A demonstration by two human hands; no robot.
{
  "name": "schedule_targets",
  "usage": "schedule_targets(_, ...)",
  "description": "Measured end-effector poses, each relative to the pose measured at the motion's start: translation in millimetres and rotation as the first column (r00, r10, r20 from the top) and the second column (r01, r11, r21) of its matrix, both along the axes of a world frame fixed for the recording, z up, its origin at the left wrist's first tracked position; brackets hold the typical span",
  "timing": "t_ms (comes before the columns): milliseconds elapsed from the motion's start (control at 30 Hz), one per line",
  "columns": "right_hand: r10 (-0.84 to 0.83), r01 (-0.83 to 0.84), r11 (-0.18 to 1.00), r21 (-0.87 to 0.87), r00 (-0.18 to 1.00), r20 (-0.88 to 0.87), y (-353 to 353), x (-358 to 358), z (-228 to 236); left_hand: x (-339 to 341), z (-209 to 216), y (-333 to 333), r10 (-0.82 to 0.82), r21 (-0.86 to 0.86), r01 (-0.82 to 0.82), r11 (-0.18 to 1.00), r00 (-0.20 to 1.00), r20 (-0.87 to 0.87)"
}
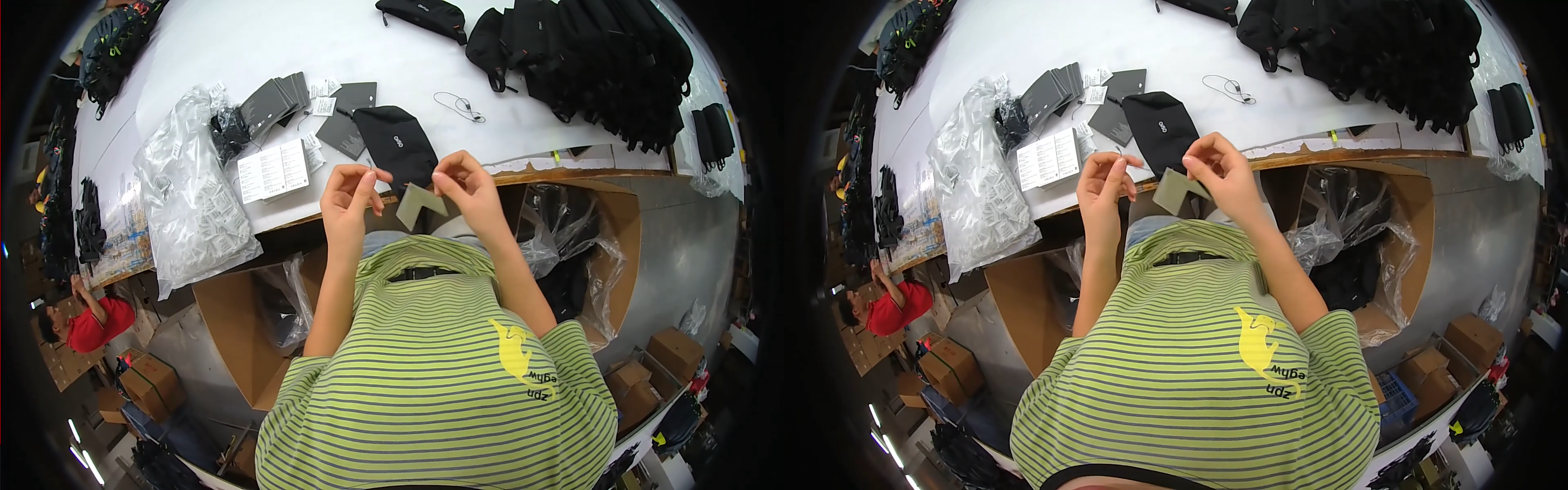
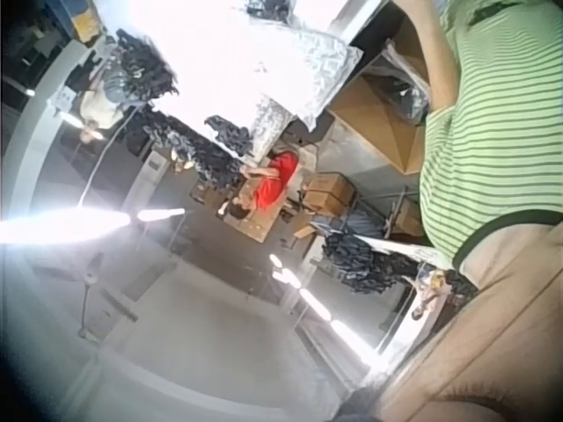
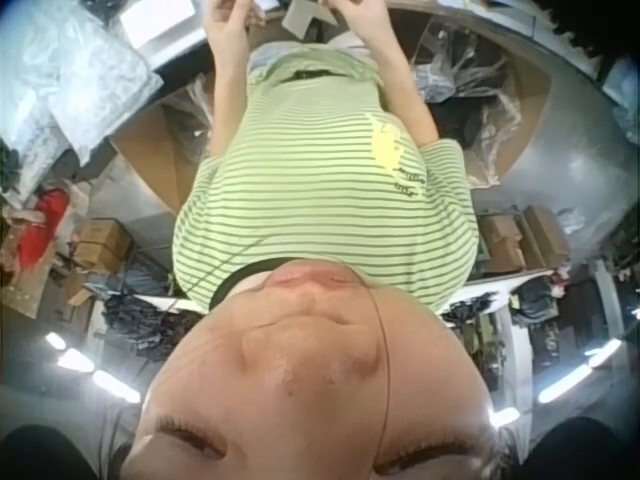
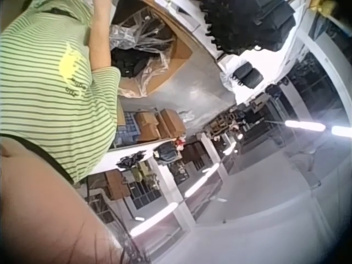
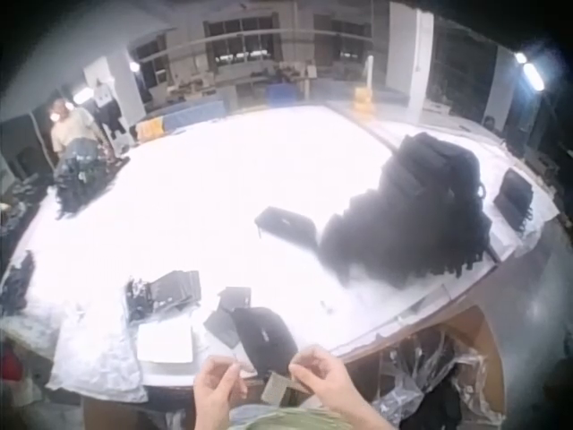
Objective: The recorder is attaching product tags to black fabric pouches and organizing them on a workbench.
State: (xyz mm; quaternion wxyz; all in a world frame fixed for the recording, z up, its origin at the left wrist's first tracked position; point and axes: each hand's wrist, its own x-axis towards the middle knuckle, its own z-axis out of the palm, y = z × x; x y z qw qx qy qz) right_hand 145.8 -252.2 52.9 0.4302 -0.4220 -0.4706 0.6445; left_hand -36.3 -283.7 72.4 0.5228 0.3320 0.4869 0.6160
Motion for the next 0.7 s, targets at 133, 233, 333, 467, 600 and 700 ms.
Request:
schedule_targets(133,0.035,-0.038,0.999,-0.019,0.993,-0.117,0.3,7.0,14.0,-4.8,1.2,-5.3,-0.117,-0.007,0.118,0.993,0.992,0.041)
schedule_targets(233,0.028,-0.033,0.999,-0.029,0.986,-0.161,-1.1,6.0,20.9,3.5,8.0,-5.8,-0.143,-0.085,0.137,0.987,0.987,-0.07)
schedule_targets(333,0.041,-0.049,0.998,-0.037,0.98,-0.197,-2.4,2.1,21.5,11.4,7.3,-7.3,-0.187,-0.053,0.18,0.982,0.964,-0.19)
schedule_targets(467,0.073,-0.084,0.995,-0.051,0.98,-0.187,-3.5,-0.6,17.8,10.7,13.8,-9.0,-0.257,-0.08,0.244,0.966,0.921,-0.293)
schedule_targets(600,0.069,-0.084,0.994,-0.07,0.977,-0.202,-4.8,-3.5,17.2,13.1,16.3,-9.3,-0.263,-0.078,0.252,0.965,0.897,-0.357)
schedule_targets(700,0.068,-0.085,0.992,-0.089,0.981,-0.181,-4.2,-5.1,17.6,12.2,15.5,-8.7,-0.267,-0.103,0.247,0.964,0.885,-0.382)
